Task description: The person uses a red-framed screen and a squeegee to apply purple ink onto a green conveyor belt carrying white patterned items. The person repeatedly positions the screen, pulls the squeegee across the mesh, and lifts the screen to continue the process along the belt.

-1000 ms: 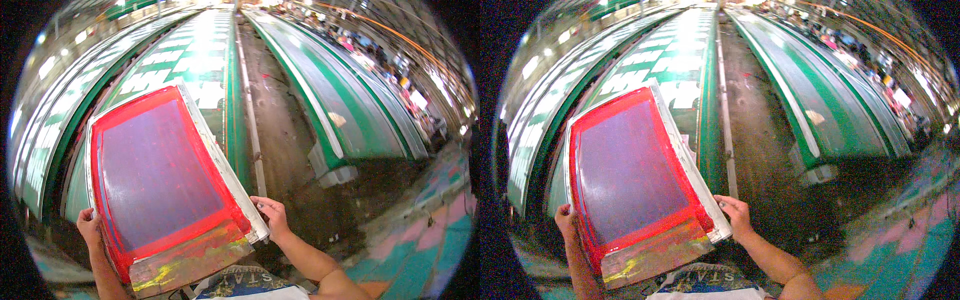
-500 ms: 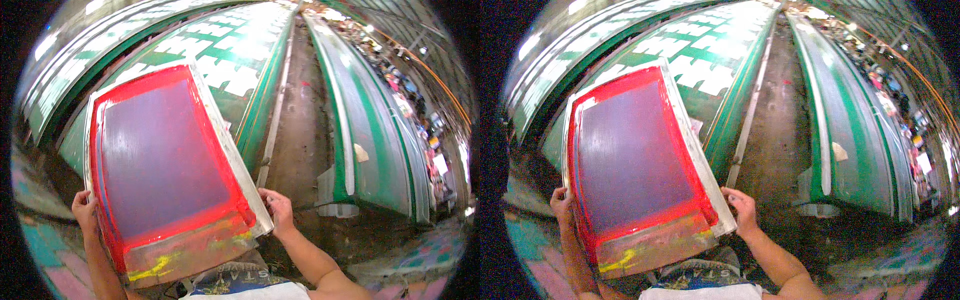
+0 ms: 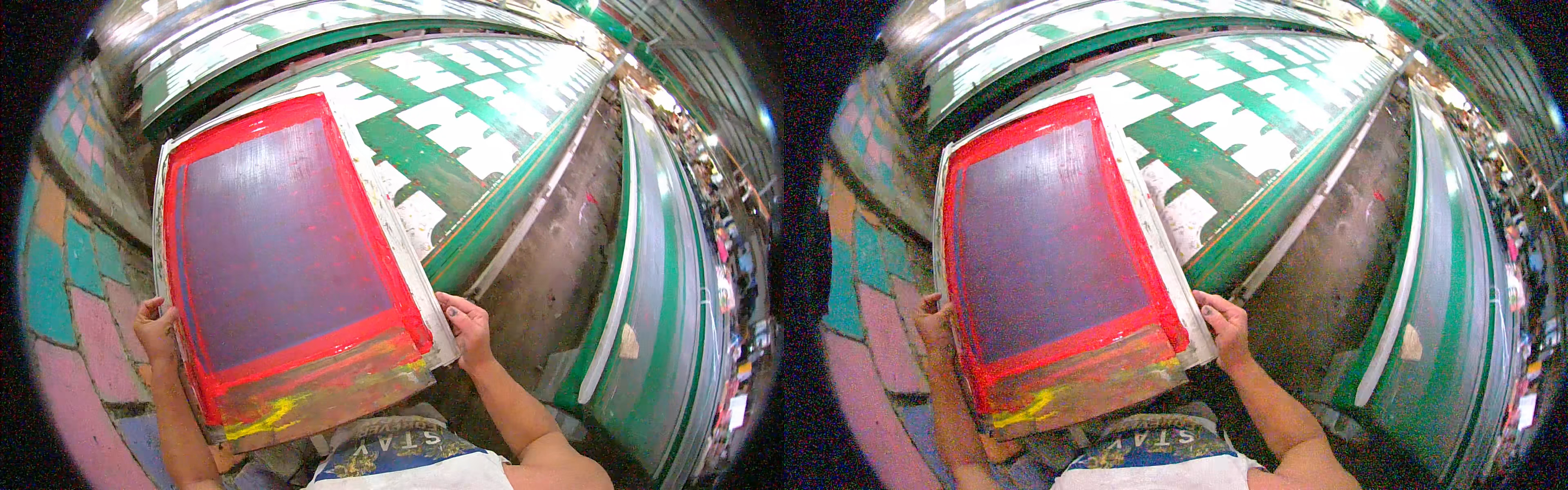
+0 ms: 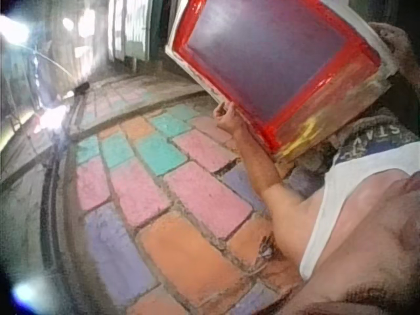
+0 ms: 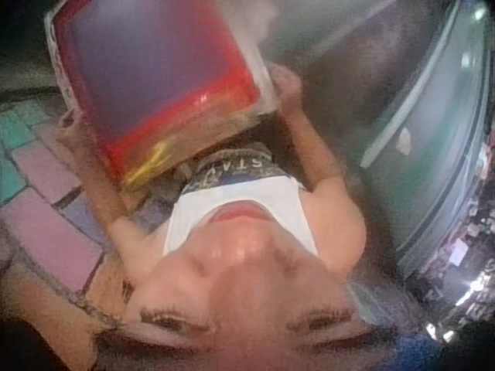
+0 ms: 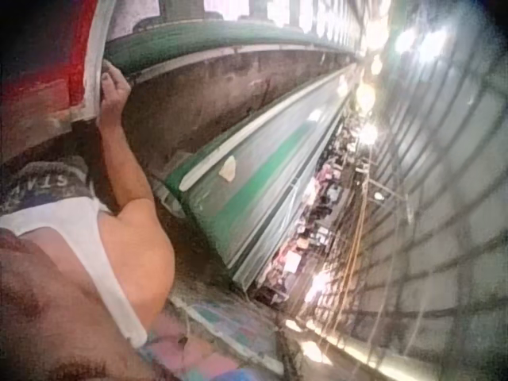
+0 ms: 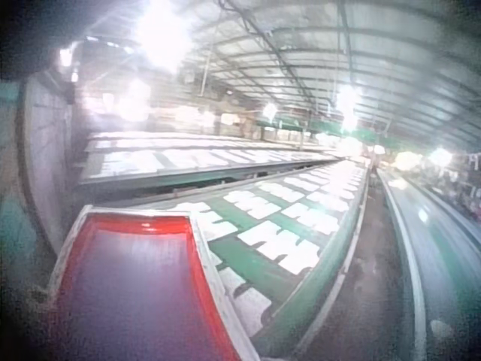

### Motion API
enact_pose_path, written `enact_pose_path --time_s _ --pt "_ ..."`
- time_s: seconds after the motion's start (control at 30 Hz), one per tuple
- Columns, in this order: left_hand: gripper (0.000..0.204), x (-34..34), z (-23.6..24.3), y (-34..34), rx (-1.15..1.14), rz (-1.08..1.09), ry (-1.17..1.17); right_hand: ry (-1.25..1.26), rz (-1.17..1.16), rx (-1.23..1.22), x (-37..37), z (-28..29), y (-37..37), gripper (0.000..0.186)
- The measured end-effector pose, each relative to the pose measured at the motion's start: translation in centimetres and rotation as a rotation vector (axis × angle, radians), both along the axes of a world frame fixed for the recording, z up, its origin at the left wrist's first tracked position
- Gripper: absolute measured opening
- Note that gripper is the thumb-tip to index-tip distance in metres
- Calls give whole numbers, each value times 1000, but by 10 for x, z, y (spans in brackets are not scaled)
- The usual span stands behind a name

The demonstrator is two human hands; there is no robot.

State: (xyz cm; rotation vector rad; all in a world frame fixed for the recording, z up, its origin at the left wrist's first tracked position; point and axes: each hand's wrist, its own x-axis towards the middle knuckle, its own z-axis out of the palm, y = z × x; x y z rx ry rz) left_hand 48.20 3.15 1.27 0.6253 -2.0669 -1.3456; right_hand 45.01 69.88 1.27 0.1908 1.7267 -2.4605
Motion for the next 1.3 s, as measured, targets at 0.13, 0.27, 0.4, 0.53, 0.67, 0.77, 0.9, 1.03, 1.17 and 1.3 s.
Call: enact_pose_path --time_s 0.13,0.27,0.4,0.53,0.67,0.77,0.9,1.03,1.17,1.3 --pt "32 29 -31 -1 0 63 69 60 160 311 -28 4 1 52" --pt "29 37 -52 14 70 147 -3 71 292 423 -73 6 5 56" --pt "28 36 -69 49 -22 257 22 88 364 502 -123 1 14 58" --pt "27 24 -82 98 -41 306 35 79 387 575 -176 -6 31 58" --pt "26 3 -92 175 -27 435 -53 76 428 592 -232 -27 82 57" --pt "27 -24 -97 217 -80 462 -87 116 433 536 -264 -54 120 55" --pt "26 -61 -117 283 -32 500 -64 127 370 592 -297 -70 168 53" --pt "28 -72 -121 323 -61 509 -73 80 370 601 -314 -82 200 52" --pt "25 -83 -120 344 -112 493 -41 45 402 616 -322 -90 216 54" --pt "25 -93 -111 355 -94 492 -25 77 391 622 -326 -86 224 53"
